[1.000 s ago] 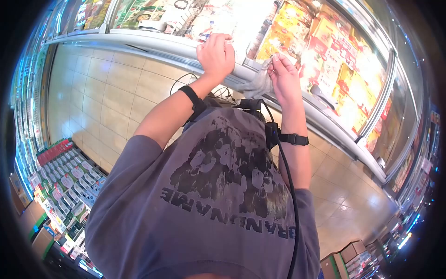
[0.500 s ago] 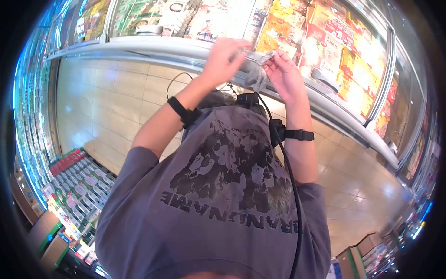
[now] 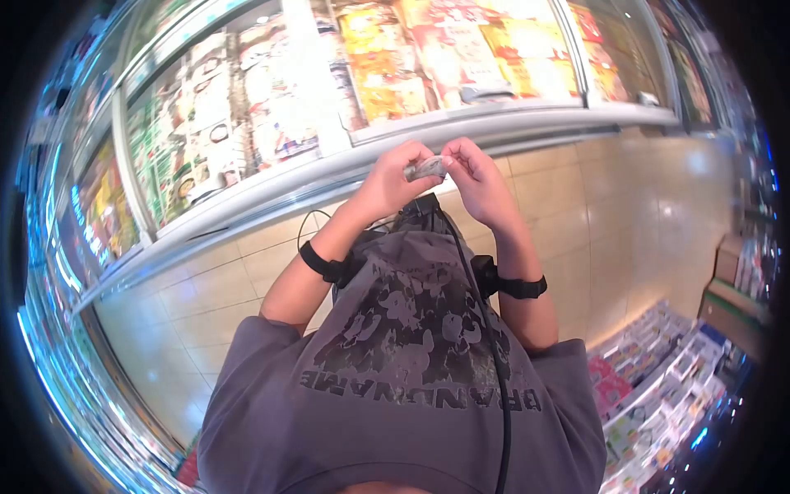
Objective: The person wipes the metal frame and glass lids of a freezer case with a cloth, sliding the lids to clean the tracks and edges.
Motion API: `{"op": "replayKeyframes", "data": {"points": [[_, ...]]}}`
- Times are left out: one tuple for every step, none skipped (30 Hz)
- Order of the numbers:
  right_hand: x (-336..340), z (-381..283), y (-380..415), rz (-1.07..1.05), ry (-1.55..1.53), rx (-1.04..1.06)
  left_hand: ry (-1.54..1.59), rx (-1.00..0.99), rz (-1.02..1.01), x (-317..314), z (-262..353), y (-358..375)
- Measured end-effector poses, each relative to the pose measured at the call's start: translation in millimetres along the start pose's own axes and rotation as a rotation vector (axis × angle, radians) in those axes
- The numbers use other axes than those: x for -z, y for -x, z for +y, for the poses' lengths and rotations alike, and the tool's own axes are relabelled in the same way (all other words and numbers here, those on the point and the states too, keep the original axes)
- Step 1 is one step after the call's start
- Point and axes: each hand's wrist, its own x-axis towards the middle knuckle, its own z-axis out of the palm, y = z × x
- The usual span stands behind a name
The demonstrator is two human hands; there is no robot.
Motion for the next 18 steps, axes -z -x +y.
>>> {"op": "replayKeyframes", "data": {"points": [[4.5,-1.8,9.1,0.062,0.035,0.024,0.023,0.0,-0.023,-6.5,0.7,-3.5],[7.2,-4.7,17.2,0.114,0.066,0.044,0.004,-0.088,-0.041,-11.9,-1.1,-7.9],[8.6,-6.7,23.7,0.155,0.095,0.066,-0.02,-0.171,-0.05,-17.0,-2.8,-9.8],[13.1,-7.4,26.4,0.192,0.101,0.067,0.004,-0.213,-0.06,-21.4,-3.2,-12.6],[19.5,-8.8,26.7,0.195,0.091,0.065,-0.001,-0.209,-0.067,-25.7,-3.2,-13.9],[28.2,-10.2,26.5,0.216,0.033,0.04,0.041,-0.152,-0.079,-30.1,-2.6,-16.0],[38.1,-11.2,25.3,0.233,-0.023,0.016,0.083,-0.095,-0.087,-33.7,-2.7,-18.4],[47.3,-14.1,22.3,0.224,-0.132,-0.002,0.076,-0.093,-0.085,-36.6,-2.8,-19.3],[56.1,-16.9,18.1,0.217,-0.135,0.006,0.048,-0.054,-0.085,-38.8,-3.1,-22.3],[65.3,-20.4,13.6,0.336,-0.251,-0.044,0.015,-0.017,-0.082,-38.6,-4.8,-29.6],[73.6,-25.3,8.5,0.45,-0.371,-0.103,0.004,-0.012,-0.075,-38.0,-8.5,-37.6],[89.2,-32.3,2.6,0.454,-0.488,-0.045,-0.05,-0.005,-0.092,-39.3,-12.3,-41.9],[106.3,-36.5,-4.6,0.5,-0.572,-0.022,-0.1,0.01,-0.111,-43.0,-15.5,-44.5],[131.3,-29.6,-12.4,0.537,-0.569,0.028,-0.13,-0.006,-0.056,-46.3,-13.5,-49.8],[151.0,-28.3,-23.6,0.572,-0.566,0.088,-0.138,0.01,-0.048,-49.5,-11.9,-56.1],[166.5,-25.5,-34.1,0.559,-0.577,0.078,-0.121,0.027,0.009,-52.6,-9.9,-62.9],[178.7,-30.3,-44.8,0.57,-0.556,0.174,-0.103,0.041,0.068,-55.8,-7.9,-70.3],[190.8,-31.7,-57.8,0.58,-0.538,0.275,-0.087,0.061,0.115,-58.6,-3.7,-79.1]]}}
